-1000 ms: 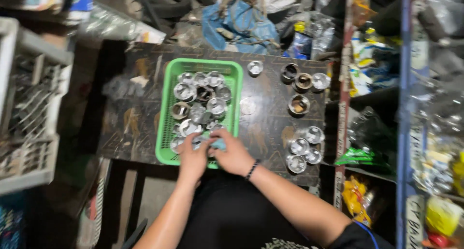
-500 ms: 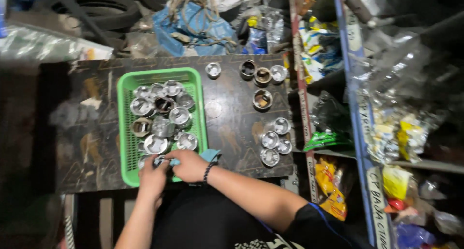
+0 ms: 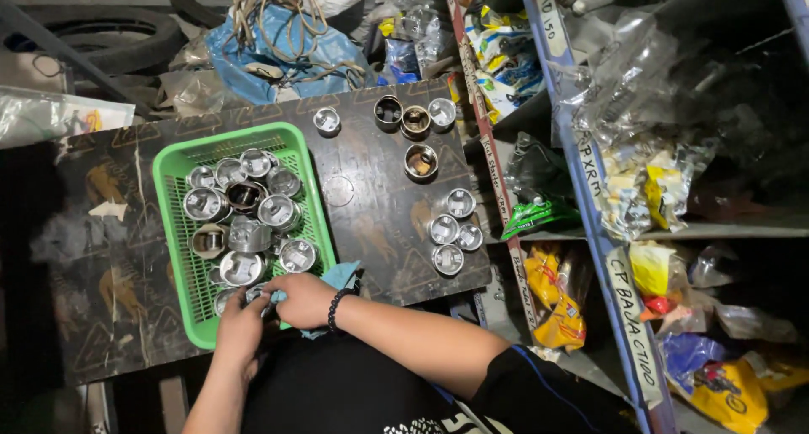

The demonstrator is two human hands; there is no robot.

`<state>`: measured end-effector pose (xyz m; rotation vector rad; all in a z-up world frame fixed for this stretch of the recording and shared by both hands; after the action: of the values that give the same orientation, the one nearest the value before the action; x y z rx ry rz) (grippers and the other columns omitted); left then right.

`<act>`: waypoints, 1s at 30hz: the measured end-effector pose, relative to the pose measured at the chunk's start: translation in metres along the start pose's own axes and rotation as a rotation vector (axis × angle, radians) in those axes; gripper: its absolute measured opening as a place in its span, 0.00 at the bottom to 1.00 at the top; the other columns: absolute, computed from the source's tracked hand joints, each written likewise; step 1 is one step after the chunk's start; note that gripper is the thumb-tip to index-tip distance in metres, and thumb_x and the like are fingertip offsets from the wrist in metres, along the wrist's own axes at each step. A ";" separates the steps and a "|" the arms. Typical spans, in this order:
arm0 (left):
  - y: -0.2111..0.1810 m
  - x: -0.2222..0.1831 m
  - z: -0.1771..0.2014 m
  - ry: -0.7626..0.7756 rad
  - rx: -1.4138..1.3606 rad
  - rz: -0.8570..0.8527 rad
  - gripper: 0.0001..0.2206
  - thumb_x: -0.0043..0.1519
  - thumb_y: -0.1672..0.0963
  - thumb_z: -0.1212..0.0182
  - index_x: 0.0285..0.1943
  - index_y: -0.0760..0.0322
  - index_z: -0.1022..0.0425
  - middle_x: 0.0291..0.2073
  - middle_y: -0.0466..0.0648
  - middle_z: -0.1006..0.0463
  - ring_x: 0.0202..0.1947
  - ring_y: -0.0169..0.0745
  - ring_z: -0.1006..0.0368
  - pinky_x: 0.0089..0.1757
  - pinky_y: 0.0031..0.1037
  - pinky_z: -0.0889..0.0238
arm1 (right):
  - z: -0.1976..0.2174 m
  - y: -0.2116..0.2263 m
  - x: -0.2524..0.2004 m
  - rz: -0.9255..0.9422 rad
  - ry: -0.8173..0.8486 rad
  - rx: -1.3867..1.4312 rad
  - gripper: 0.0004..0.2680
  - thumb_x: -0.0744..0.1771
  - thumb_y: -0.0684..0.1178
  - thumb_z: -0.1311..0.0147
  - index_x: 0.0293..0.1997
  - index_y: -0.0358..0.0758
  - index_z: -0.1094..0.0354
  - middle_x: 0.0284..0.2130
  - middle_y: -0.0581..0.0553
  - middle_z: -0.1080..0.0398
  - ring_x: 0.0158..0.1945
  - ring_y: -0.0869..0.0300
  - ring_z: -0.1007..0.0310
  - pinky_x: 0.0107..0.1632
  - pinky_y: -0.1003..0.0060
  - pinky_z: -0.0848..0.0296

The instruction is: Cleaning motorcycle engine pistons using a cloth and organizing them in a basket.

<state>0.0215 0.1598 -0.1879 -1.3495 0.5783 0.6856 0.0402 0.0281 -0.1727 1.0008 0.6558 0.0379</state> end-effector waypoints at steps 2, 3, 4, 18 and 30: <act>0.000 0.001 0.003 -0.010 0.068 -0.019 0.24 0.62 0.58 0.46 0.68 0.77 0.35 0.52 0.63 0.23 0.47 0.50 0.28 0.46 0.31 0.36 | -0.004 -0.003 0.003 0.021 -0.006 -0.018 0.17 0.61 0.44 0.49 0.55 0.40 0.27 0.46 0.37 0.23 0.44 0.46 0.23 0.48 0.60 0.24; 0.001 0.005 0.004 -0.013 0.084 -0.038 0.22 0.62 0.58 0.46 0.65 0.77 0.32 0.49 0.62 0.23 0.45 0.49 0.28 0.45 0.31 0.36 | -0.003 -0.003 0.004 0.030 -0.010 -0.009 0.17 0.61 0.43 0.51 0.55 0.40 0.27 0.44 0.38 0.22 0.40 0.46 0.23 0.45 0.60 0.24; 0.003 0.008 0.005 -0.015 0.099 -0.058 0.20 0.62 0.58 0.45 0.62 0.77 0.29 0.47 0.61 0.22 0.43 0.49 0.28 0.44 0.31 0.36 | -0.003 -0.004 0.005 0.039 -0.015 -0.001 0.18 0.60 0.42 0.52 0.55 0.41 0.27 0.41 0.38 0.22 0.36 0.47 0.23 0.41 0.60 0.24; 0.008 0.014 0.010 -0.004 -0.046 0.022 0.32 0.66 0.56 0.43 0.75 0.79 0.53 0.62 0.80 0.42 0.45 0.71 0.26 0.37 0.58 0.29 | -0.008 -0.004 0.005 0.032 0.084 -0.027 0.16 0.64 0.44 0.53 0.57 0.46 0.27 0.52 0.35 0.24 0.62 0.42 0.29 0.65 0.49 0.30; -0.036 -0.031 -0.002 -0.032 0.137 -0.016 0.28 0.65 0.54 0.41 0.68 0.83 0.40 0.61 0.78 0.38 0.58 0.75 0.34 0.48 0.59 0.34 | -0.010 -0.015 0.007 -0.004 0.103 -0.027 0.16 0.65 0.45 0.52 0.59 0.43 0.29 0.53 0.33 0.25 0.63 0.41 0.30 0.65 0.48 0.31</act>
<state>0.0270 0.1516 -0.1413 -1.2129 0.5777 0.6419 0.0369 0.0294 -0.1912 0.9768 0.7491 0.0952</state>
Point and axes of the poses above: each hand's wrist, its own x-axis towards the middle knuckle, its own z-axis out of the back of the hand, y = z × x, the point moved 8 cm from there along x, towards the middle knuckle
